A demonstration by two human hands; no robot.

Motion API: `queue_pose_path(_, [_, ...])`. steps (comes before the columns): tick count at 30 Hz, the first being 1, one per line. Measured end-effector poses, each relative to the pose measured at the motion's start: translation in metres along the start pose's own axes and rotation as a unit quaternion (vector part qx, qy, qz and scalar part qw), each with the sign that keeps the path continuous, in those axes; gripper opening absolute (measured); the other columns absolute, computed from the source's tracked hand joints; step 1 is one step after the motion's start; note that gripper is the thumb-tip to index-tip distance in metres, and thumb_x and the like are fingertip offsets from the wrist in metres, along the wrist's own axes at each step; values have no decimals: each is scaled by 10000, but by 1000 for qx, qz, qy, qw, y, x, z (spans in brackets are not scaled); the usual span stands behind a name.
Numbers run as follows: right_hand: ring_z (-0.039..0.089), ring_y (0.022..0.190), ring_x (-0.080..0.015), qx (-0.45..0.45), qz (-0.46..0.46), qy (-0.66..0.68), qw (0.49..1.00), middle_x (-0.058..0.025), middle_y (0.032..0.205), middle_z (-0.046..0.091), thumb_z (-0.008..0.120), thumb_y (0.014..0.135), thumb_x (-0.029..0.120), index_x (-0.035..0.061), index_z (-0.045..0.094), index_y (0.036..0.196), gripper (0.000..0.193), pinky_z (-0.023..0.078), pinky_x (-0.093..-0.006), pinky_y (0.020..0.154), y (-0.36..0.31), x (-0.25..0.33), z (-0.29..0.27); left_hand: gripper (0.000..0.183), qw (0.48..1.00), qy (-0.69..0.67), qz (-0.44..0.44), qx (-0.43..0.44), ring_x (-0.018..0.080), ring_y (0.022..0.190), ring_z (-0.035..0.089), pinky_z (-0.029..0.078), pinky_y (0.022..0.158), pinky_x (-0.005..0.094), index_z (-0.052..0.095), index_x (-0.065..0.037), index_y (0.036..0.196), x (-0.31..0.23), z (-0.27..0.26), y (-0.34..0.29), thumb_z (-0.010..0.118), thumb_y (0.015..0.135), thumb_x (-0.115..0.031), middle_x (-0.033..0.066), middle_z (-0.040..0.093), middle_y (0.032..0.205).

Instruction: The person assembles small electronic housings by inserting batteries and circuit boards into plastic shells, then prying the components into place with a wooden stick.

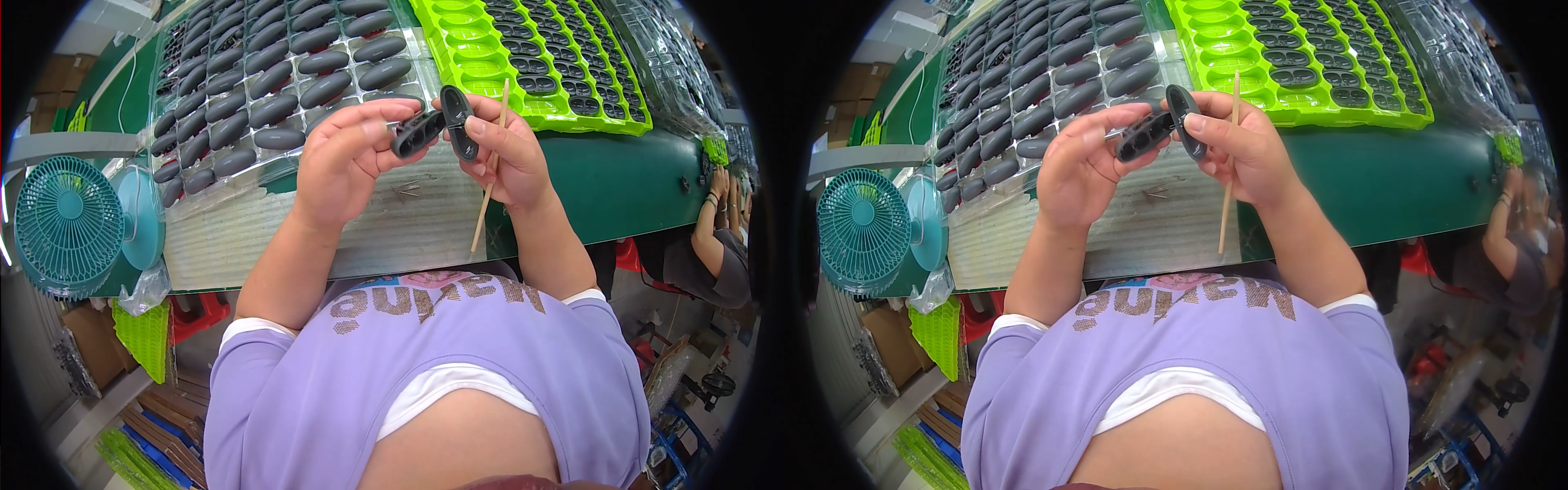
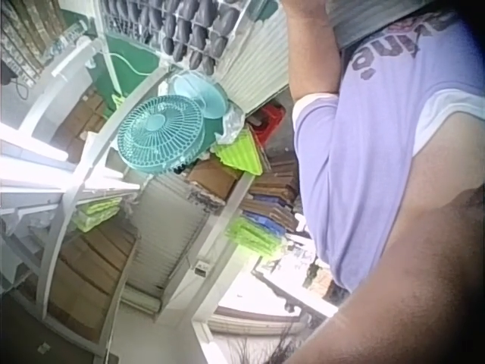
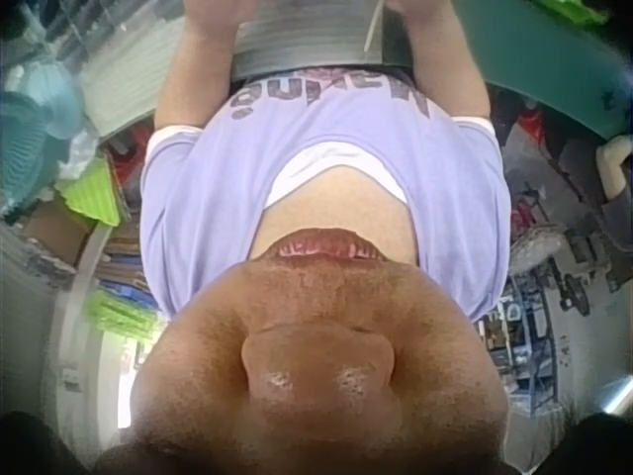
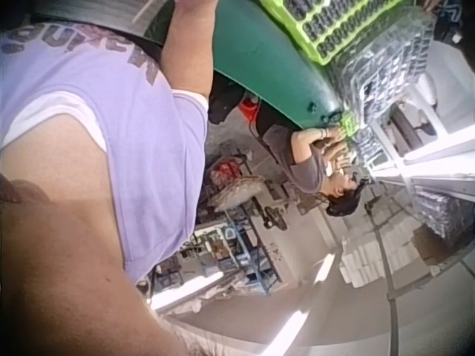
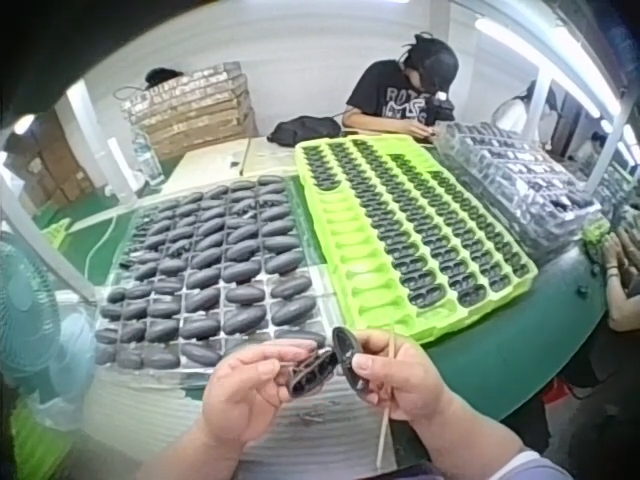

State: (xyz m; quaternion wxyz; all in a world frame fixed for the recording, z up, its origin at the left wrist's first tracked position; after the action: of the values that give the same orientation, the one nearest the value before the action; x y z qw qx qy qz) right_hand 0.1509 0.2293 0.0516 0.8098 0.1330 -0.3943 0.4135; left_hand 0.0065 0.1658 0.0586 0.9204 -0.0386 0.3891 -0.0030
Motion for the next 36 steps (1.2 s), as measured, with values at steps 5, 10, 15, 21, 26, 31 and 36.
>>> queue_pose_path(5, [485, 558, 14, -29, 0, -65, 997, -5, 873, 664, 648, 898, 147, -28, 603, 1199, 351, 356, -135, 438, 1, -2, 0, 325, 994, 88, -15, -58, 148, 959, 660, 571, 808, 289, 586, 29, 1209, 13, -10, -1, 651, 892, 2, 113, 640, 1162])
queue_pose_path(10, [492, 564, 4, -36, -8, -80, 996, -20, 912, 672, 663, 888, 134, -22, 598, 1207, 361, 364, -146, 451, 2, -5, -4, 319, 994, 43, -65, -71, 122, 929, 647, 550, 794, 255, 594, 17, 1185, 21, -12, -2, 671, 875, 9, 87, 646, 1105])
queue_pose_path(15, [500, 568, -14, -56, -10, -110, 992, -30, 953, 666, 690, 873, 122, -11, 593, 1220, 384, 373, -166, 463, 1, -6, -3, 304, 996, 18, -57, -65, 123, 901, 645, 546, 783, 257, 605, -4, 1153, 25, -20, -1, 692, 862, 2, 55, 656, 1023])
queue_pose_path(21, [510, 589, -24, -57, -8, -158, 986, -35, 973, 660, 715, 863, 126, -4, 591, 1223, 403, 378, -177, 476, 0, -8, -4, 257, 992, 47, -45, -111, 131, 883, 650, 572, 765, 292, 621, -21, 1098, 19, -22, -2, 716, 860, -38, 53, 666, 973])
queue_pose_path(26, [535, 634, -35, -49, -11, -164, 985, -53, 997, 658, 723, 859, 109, -11, 580, 1229, 414, 403, -183, 498, 1, -11, -4, 218, 993, 57, -30, -96, 134, 831, 657, 593, 700, 287, 614, -21, 1031, 17, -21, -2, 731, 847, -33, 69, 663, 951])
queue_pose_path(31, [543, 652, -38, -55, 0, -172, 984, -63, 1021, 659, 727, 860, 110, -14, 572, 1231, 421, 410, -186, 501, 2, -11, -1, 206, 995, 43, -24, -89, 140, 808, 660, 606, 677, 292, 596, -15, 980, 18, -20, -1, 740, 833, -16, 82, 657, 919])
queue_pose_path(36, [539, 644, -34, -56, 6, -168, 984, -70, 1038, 659, 730, 860, 115, -18, 569, 1224, 420, 401, -184, 494, 1, -13, -3, 207, 995, 42, -17, -84, 145, 801, 663, 610, 682, 294, 592, -12, 972, 19, -19, -1, 740, 828, -4, 88, 656, 914])
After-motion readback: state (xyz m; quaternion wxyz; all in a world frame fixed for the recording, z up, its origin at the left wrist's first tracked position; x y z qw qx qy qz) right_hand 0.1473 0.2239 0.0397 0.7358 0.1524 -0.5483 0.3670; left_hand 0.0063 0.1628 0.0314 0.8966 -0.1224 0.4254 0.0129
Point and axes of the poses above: each hand's wrist, its own y-axis towards the middle knuckle, its own z-axis out of the palm, x = y × z, the point moved 7 cm from there along y, towards the middle knuckle
